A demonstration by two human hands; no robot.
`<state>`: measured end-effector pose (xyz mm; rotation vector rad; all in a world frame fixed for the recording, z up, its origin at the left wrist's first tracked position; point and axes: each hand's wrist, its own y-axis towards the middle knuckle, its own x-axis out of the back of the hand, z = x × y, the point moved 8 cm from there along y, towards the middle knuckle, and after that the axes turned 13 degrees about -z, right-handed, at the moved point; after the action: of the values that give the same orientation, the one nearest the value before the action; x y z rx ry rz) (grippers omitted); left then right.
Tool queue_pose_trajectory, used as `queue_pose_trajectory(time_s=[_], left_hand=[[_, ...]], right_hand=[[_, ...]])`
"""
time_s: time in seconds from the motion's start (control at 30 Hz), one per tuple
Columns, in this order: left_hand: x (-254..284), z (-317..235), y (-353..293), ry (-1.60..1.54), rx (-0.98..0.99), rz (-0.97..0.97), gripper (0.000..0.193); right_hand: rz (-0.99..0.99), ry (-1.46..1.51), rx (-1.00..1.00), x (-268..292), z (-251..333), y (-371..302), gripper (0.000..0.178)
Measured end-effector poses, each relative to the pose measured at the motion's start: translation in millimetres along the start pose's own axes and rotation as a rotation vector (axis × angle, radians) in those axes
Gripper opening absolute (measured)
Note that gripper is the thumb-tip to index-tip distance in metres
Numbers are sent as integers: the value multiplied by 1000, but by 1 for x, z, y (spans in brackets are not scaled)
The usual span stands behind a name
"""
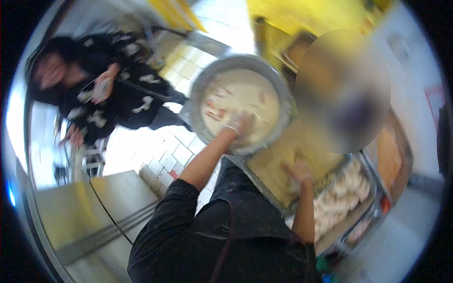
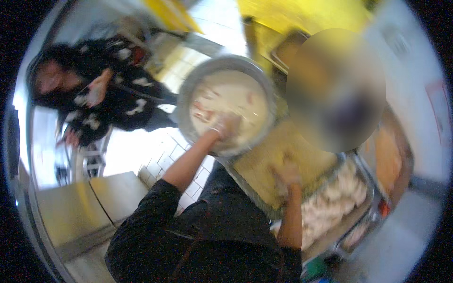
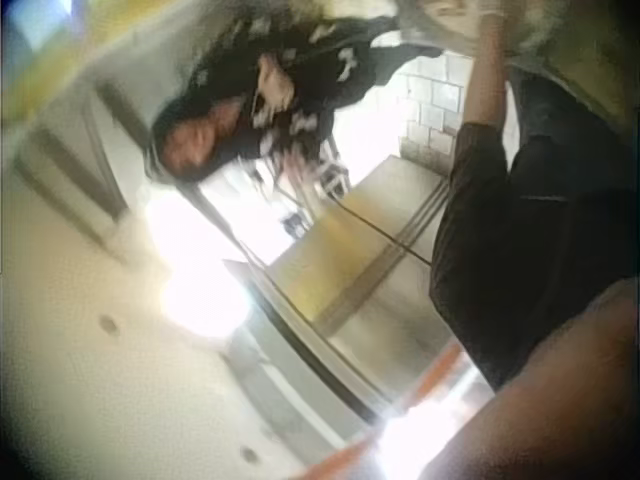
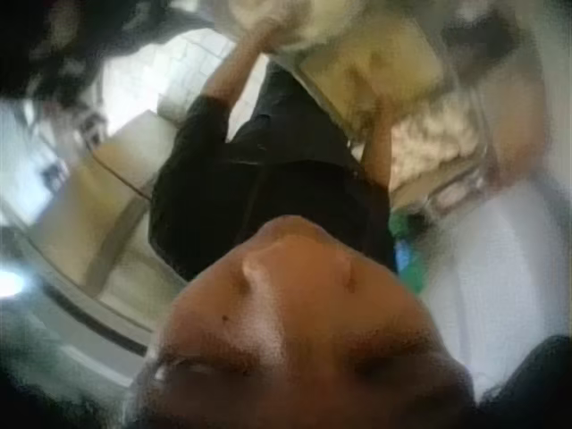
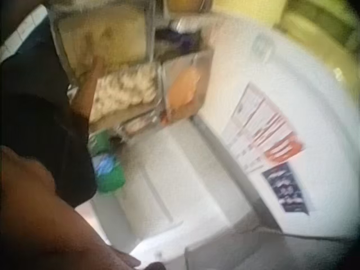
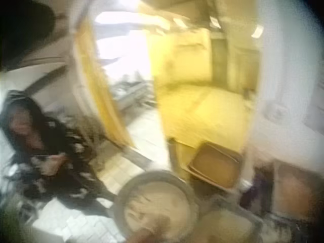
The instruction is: The person dips raw chicken into batter, coats it with breadcrumbs, and places it onto a tray. The person then stirs noodles in a pan on a stove and handles seasoning packets by hand.
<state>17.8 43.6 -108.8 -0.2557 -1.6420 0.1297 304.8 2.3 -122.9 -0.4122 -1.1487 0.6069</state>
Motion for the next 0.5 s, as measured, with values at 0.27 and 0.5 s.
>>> queue_pose_trajectory(time_s=[0.27,0.5], left_hand=[[-27,-22,-6,-194,-63,196,32],[15,-7,-29,-402,16,-10,34]], right_hand=[[17,-145,390,13,20,-60,66],[-255,10,208,100,41,-76,58]])
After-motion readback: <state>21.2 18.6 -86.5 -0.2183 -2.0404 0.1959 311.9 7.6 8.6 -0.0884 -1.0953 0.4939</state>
